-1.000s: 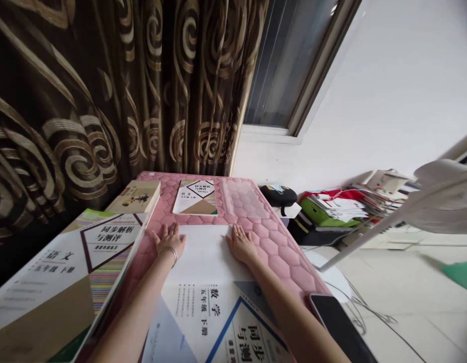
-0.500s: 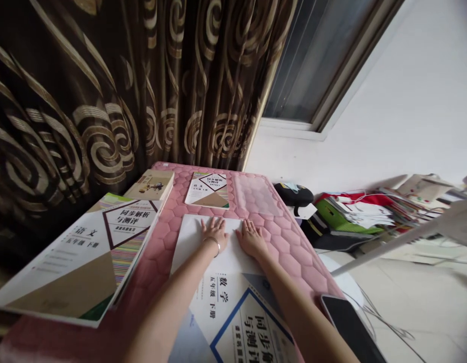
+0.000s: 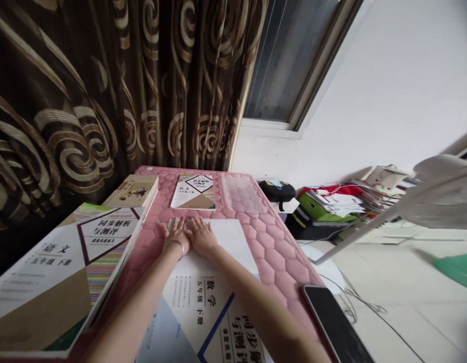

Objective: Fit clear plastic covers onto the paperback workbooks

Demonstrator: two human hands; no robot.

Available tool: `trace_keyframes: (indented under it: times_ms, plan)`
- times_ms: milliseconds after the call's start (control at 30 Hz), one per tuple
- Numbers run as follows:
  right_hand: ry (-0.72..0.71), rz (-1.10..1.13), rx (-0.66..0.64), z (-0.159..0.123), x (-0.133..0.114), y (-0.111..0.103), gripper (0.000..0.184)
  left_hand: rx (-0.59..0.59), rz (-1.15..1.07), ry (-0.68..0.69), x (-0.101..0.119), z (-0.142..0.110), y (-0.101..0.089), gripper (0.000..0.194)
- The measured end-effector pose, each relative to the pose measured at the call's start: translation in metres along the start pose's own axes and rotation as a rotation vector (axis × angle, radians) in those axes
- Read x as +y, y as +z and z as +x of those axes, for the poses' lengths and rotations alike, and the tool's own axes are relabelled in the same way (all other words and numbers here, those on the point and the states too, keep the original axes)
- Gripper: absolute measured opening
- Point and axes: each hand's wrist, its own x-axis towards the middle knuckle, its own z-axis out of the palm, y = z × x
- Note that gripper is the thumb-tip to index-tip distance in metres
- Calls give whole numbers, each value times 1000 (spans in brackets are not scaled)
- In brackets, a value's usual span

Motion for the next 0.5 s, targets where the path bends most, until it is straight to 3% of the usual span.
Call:
trace_keyframes:
  times_ms: [100, 333, 500]
  plan:
    - [-29, 56, -1, 1, 1, 7, 60, 3, -6, -2, -2, 1, 0, 60]
    - [242, -12, 45, -31, 92, -16, 60, 38, -24, 1, -4, 2, 2, 67]
    - [245, -62, 0, -47, 113, -27, 60, 43, -5, 3, -3, 1, 0, 66]
